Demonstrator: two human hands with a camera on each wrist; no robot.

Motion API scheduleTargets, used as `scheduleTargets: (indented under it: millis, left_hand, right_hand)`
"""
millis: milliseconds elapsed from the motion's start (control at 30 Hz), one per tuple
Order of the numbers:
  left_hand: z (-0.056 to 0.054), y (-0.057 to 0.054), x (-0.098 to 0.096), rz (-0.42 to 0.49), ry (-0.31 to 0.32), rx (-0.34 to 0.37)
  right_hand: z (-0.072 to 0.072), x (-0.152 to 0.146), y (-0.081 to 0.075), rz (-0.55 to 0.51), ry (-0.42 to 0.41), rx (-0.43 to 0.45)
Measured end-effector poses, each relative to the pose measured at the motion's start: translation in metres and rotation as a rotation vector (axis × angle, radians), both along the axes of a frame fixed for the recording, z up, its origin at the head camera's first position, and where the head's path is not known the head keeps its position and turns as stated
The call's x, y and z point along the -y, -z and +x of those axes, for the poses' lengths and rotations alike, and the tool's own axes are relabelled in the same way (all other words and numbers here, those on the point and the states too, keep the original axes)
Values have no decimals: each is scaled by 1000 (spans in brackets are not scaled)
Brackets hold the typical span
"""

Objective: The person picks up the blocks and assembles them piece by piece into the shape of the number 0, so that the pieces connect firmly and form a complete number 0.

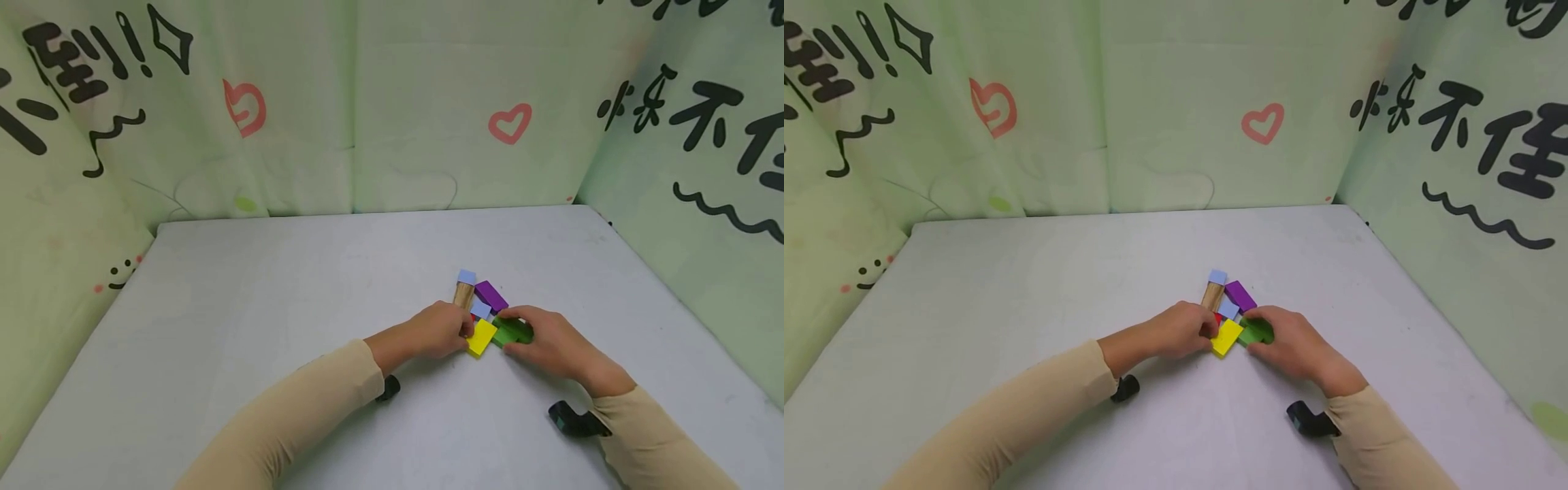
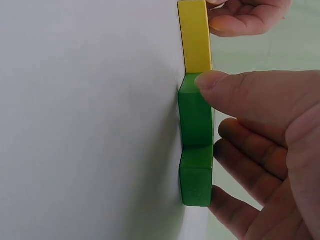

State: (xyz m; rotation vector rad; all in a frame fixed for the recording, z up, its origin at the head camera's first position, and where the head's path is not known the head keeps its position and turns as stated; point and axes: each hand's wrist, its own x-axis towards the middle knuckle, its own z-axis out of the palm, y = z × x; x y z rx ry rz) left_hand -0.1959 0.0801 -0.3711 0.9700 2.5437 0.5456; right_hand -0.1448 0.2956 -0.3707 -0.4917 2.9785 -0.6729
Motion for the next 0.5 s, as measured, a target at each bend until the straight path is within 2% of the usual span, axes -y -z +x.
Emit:
scheduleTargets:
  millis: [500]
  left_hand:
    - [3, -4, 3, 15, -18, 22]
  right_hand:
    - [-13, 1, 0, 17, 71, 13]
